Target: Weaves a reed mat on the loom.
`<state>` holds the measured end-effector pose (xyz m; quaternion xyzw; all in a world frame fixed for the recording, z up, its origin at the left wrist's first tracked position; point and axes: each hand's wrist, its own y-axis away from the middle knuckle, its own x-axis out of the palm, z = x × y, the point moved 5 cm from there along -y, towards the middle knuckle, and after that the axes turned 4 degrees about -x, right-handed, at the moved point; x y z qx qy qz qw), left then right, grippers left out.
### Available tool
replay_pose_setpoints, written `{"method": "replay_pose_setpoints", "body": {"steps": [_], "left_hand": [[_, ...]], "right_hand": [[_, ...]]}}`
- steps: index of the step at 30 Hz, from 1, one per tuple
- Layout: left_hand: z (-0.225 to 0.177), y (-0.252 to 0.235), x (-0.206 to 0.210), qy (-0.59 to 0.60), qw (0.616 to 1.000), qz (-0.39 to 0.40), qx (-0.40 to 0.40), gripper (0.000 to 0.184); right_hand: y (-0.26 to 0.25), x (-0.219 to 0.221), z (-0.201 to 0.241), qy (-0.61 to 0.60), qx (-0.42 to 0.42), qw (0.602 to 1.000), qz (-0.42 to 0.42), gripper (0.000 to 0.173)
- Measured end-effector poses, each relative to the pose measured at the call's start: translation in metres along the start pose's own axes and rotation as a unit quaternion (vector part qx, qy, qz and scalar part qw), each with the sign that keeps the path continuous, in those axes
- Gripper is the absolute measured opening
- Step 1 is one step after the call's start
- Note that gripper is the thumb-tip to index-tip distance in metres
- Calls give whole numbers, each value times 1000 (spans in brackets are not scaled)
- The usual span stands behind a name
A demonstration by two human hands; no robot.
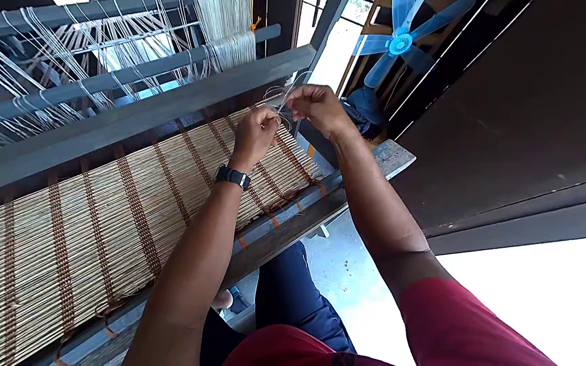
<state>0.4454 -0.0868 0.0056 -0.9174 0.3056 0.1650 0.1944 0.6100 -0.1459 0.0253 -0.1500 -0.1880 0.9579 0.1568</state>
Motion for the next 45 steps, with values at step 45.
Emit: {"method": "replay_pose_setpoints", "body": {"steps": [45], "left_hand": [[-21, 42, 61, -180, 955, 134, 193, 30]], "right_hand": [[86, -87, 7, -127, 201, 961, -139, 30]]}}
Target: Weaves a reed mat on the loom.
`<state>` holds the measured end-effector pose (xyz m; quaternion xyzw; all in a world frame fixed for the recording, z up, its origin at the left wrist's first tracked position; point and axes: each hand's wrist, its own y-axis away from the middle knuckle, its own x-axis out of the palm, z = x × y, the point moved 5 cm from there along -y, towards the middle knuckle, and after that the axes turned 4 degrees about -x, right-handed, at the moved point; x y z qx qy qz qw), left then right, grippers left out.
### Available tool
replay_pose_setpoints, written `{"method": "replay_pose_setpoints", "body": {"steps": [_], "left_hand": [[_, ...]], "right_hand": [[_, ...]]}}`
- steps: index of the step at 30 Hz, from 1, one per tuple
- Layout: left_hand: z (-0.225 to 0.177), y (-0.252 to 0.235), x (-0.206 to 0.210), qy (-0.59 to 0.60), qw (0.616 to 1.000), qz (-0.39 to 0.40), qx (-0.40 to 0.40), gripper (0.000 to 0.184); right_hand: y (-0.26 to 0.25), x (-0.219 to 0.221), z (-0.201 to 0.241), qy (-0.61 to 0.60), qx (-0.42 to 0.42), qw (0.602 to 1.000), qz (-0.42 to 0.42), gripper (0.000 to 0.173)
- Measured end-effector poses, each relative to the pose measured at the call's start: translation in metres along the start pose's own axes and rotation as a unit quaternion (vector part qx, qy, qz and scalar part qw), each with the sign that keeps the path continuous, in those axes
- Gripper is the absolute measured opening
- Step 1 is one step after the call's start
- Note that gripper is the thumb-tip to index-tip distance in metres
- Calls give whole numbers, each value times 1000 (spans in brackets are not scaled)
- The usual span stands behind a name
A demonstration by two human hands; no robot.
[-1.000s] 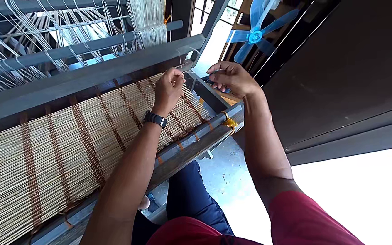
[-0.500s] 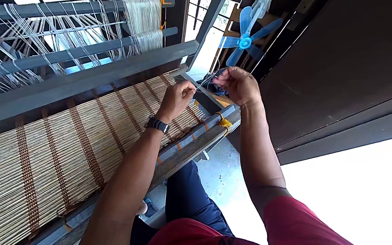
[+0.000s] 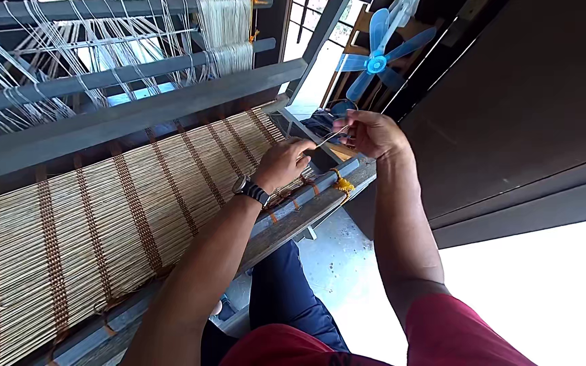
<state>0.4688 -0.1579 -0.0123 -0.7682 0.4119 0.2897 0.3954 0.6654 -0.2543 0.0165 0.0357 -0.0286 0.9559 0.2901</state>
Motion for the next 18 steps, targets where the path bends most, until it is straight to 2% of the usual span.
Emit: {"method": "replay_pose_setpoints", "body": {"steps": [1, 3, 9, 12, 16, 18], "left_hand": [[0, -1, 0, -5, 1000, -10, -3, 39], [3, -1, -1, -34, 999, -31, -13, 46], [19, 3, -3, -88, 993, -4, -76, 31], [23, 4, -2, -96, 992, 9, -77, 27], [24, 4, -2, -98, 993, 15, -69, 25], [24, 4, -2, -97, 993, 18, -71, 25]], "right_hand": [[-1, -7, 3, -23, 8, 999, -21, 28], [-6, -19, 5, -94, 2, 995, -47, 24], [-38, -32, 1, -166, -29, 979, -117, 16], [-58, -31, 3, -239, -49, 960, -136, 22], [-91, -29, 0, -321, -74, 936, -125, 27], [-102, -30, 0, -302, -86, 945, -88, 31]]}}
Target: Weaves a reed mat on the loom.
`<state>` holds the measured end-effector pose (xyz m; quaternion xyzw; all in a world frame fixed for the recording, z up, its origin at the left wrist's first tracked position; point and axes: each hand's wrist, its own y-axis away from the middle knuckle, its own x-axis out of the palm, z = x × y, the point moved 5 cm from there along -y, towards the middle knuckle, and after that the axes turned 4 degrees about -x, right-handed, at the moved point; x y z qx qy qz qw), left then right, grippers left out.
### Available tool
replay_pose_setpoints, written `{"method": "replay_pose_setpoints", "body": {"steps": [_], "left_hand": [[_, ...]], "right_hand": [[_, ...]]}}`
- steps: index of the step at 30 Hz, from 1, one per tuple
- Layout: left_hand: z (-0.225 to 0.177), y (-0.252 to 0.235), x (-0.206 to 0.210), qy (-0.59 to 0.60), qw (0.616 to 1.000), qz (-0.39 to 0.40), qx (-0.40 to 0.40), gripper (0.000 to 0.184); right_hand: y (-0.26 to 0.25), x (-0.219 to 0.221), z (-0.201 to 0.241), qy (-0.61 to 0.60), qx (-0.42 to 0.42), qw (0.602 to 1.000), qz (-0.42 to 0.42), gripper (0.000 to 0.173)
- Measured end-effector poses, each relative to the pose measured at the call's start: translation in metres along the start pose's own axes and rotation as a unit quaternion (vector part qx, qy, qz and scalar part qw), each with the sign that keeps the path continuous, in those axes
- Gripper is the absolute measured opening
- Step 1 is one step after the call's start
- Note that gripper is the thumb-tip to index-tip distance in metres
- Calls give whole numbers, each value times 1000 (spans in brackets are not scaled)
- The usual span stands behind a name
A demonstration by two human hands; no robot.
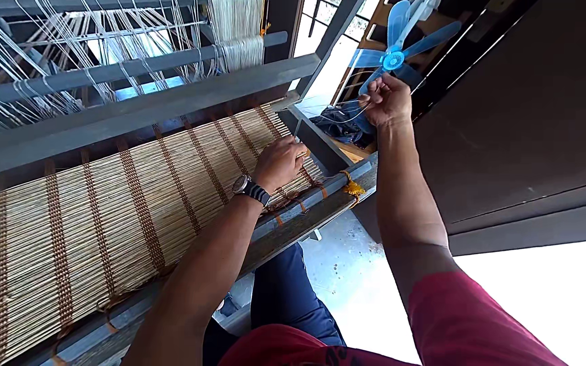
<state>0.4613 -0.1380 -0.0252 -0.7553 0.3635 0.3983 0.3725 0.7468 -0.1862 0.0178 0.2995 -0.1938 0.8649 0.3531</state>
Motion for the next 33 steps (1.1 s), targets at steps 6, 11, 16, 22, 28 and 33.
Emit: {"method": "replay_pose_setpoints", "body": {"steps": [6, 11, 16, 22, 28, 33], "left_hand": [[2, 0, 2, -10, 1000, 18, -9, 24], [3, -1, 4, -22, 999, 24, -3, 23], [-1, 1, 8, -46, 998, 28, 15, 19], [6, 0, 7, -31, 999, 28, 10, 20], [7, 0, 8, -35, 999, 37, 6, 20], [4, 2, 6, -34, 999, 35, -4, 18]], "right_hand": [[-19, -8, 3, 67, 36, 994, 79, 29], [-27, -17, -4, 20, 51, 998, 3, 31], [-29, -19, -9, 17, 62, 997, -40, 29], [-29, -26, -6, -2, 59, 996, -69, 33], [-55, -27, -24, 36, 43, 993, -103, 26], [-93, -40, -56, 46, 124, 976, -175, 24]]}}
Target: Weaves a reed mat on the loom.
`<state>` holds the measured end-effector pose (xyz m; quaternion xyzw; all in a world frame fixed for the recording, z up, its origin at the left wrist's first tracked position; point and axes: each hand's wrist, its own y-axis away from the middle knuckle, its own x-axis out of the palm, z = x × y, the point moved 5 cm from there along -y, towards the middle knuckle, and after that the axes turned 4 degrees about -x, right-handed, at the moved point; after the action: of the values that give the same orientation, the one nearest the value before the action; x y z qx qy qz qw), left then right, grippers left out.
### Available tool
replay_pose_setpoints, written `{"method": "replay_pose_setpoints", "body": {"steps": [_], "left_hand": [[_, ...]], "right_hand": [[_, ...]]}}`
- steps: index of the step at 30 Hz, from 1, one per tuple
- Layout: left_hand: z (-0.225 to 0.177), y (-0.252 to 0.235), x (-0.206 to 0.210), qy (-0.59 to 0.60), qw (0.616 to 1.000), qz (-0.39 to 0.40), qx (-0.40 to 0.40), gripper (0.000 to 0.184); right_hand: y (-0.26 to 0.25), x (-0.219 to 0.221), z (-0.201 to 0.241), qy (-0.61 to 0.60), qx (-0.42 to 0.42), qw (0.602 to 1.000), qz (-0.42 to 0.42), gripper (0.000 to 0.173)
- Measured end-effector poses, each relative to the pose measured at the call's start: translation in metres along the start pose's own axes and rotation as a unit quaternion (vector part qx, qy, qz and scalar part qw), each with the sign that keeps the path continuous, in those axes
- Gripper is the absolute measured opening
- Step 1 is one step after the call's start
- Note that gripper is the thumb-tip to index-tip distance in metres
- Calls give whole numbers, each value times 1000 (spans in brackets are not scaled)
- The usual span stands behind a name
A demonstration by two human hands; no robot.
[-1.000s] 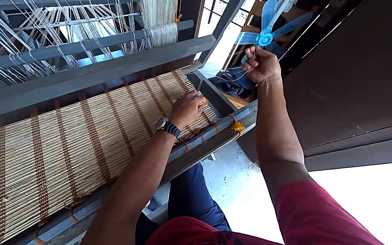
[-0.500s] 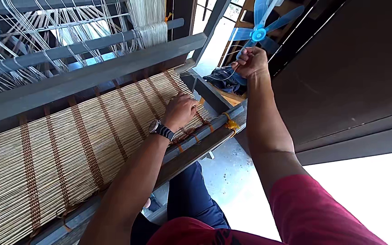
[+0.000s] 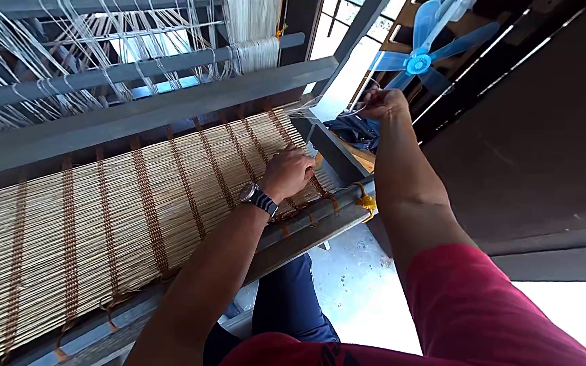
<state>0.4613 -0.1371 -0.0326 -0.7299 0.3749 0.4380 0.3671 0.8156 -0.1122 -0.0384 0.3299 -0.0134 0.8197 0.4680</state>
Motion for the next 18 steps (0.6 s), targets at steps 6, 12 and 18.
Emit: {"method": "replay_pose_setpoints", "body": {"steps": [6, 12, 18], "left_hand": [[-1, -1, 1, -17, 1000, 6, 3, 18], [3, -4, 4, -12, 1000, 6, 10, 20], [6, -4, 4, 6, 1000, 2, 5, 20]], "right_hand": [[-27, 7, -29, -94, 52, 992, -70, 27], [-47, 22, -55, -89, 59, 992, -72, 29], [-74, 44, -31, -131, -10, 991, -11, 20]]}}
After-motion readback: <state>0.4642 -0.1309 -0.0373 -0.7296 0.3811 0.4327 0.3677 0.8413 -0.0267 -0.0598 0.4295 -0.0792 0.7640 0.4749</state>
